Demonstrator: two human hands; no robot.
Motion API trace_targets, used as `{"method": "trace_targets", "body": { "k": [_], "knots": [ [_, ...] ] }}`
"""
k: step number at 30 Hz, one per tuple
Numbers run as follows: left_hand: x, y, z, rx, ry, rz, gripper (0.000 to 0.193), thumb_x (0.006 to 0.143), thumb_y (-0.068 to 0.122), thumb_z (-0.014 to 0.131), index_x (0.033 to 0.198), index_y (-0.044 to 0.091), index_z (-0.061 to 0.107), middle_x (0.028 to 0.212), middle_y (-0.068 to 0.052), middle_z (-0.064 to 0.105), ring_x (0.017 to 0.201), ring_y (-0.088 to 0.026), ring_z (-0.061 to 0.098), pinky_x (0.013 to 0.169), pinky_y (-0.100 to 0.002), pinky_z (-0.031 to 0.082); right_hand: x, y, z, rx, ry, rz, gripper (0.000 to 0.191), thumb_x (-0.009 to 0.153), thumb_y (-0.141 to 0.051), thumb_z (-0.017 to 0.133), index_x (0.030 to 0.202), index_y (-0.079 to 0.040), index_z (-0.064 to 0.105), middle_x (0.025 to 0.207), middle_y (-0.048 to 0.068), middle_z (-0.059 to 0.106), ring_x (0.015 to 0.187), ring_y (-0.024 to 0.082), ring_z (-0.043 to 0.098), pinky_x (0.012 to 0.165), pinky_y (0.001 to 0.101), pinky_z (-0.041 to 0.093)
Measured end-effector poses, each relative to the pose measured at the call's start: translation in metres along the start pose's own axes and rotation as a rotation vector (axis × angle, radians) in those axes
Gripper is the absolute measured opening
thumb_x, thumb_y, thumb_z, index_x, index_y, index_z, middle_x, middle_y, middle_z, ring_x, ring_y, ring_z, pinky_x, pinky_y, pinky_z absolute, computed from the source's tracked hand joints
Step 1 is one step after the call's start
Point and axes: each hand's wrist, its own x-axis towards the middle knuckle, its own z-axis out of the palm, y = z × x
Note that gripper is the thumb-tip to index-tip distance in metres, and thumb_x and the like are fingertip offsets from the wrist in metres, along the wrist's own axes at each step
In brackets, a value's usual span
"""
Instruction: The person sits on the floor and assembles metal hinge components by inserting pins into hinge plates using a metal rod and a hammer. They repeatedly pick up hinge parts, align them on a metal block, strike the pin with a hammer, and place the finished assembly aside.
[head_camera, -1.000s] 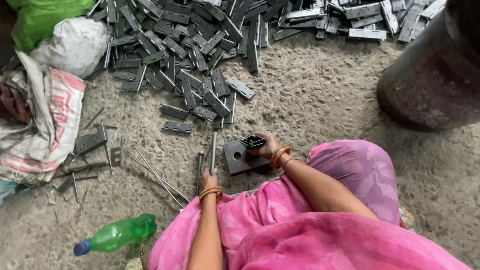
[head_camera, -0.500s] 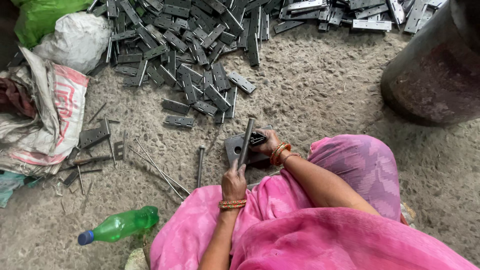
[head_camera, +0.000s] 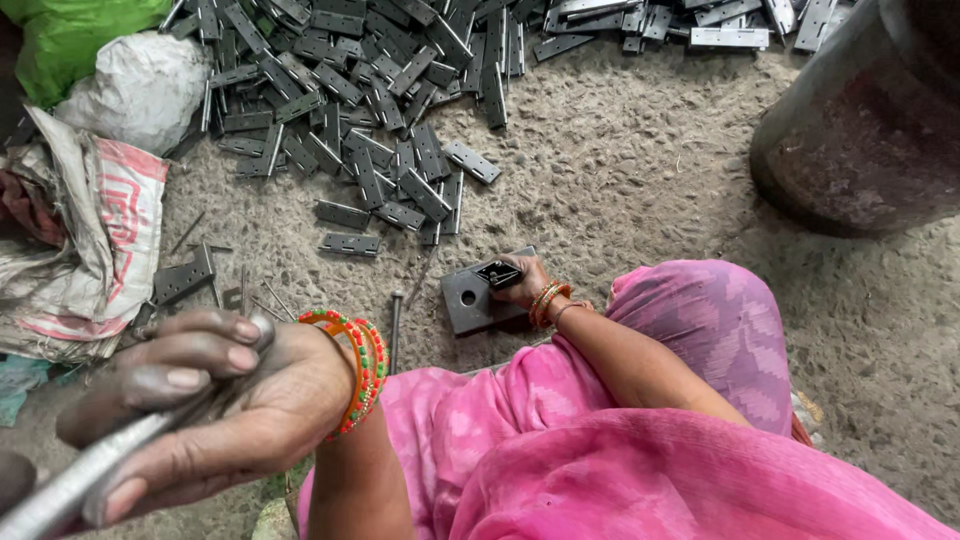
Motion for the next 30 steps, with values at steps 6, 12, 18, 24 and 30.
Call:
{"method": "trace_targets", "body": {
  "k": [6, 12, 18, 24, 30],
  "knots": [
    [-0.159, 0.003, -0.088, 0.807, -1.010, -0.423, 0.040, 0.106, 0.021, 0.056, 0.136, -0.005, 0.057, 0.059, -0.006, 0.057, 0.044, -0.016, 0.051, 0.038, -0.035, 0.037, 0.000, 0.006, 0.001, -0.033, 0.040, -0.038, 0.038, 0.066, -0.009, 0.086, 0.102, -0.012, 0.074, 0.083, -0.002, 0.075, 0.077, 0.002, 0.063, 0.071, 0.0254, 0.056],
    [-0.178, -0.022, -0.144, 0.932, -1.091, -0.855, 0.024, 0.110, 0.025, 0.055, 0.119, 0.007, 0.067, 0.056, -0.010, 0.056, 0.045, -0.020, 0.054, 0.043, -0.037, 0.037, 0.003, 0.011, -0.004, -0.018, -0.013, 0.042, 0.026, 0.075, -0.009, 0.087, 0.099, -0.007, 0.077, 0.087, 0.001, 0.079, 0.078, 0.003, 0.067, 0.070, 0.0248, 0.058],
    [-0.040, 0.003, -0.026, 0.148, -0.332, -0.417, 0.045, 0.118, 0.043, 0.044, 0.136, 0.002, 0.044, 0.078, -0.004, 0.053, 0.051, -0.009, 0.042, 0.046, -0.024, 0.039, -0.004, 0.008, -0.001, 0.103, 0.043, 0.015, 0.025, 0.074, -0.009, 0.088, 0.098, -0.009, 0.079, 0.091, 0.002, 0.081, 0.081, 0.001, 0.067, 0.071, 0.0239, 0.059],
    [-0.086, 0.004, -0.034, 0.128, -0.354, -0.153, 0.042, 0.111, 0.048, 0.046, 0.102, 0.006, 0.047, 0.072, -0.001, 0.052, 0.046, -0.012, 0.045, 0.042, -0.026, 0.043, -0.005, 0.006, -0.002, -0.133, 0.046, -0.006, 0.027, 0.075, -0.012, 0.089, 0.099, -0.010, 0.079, 0.086, 0.003, 0.080, 0.077, 0.005, 0.071, 0.071, 0.0274, 0.059],
    [-0.216, -0.017, -0.134, 0.963, -1.303, -0.761, 0.034, 0.104, 0.021, 0.057, 0.134, 0.006, 0.063, 0.056, -0.012, 0.063, 0.046, -0.027, 0.063, 0.041, -0.044, 0.047, -0.004, 0.013, -0.005, -0.056, 0.041, -0.059, 0.031, 0.072, -0.012, 0.088, 0.102, -0.010, 0.080, 0.090, 0.003, 0.081, 0.081, 0.006, 0.072, 0.074, 0.0287, 0.060]
  ]
}}
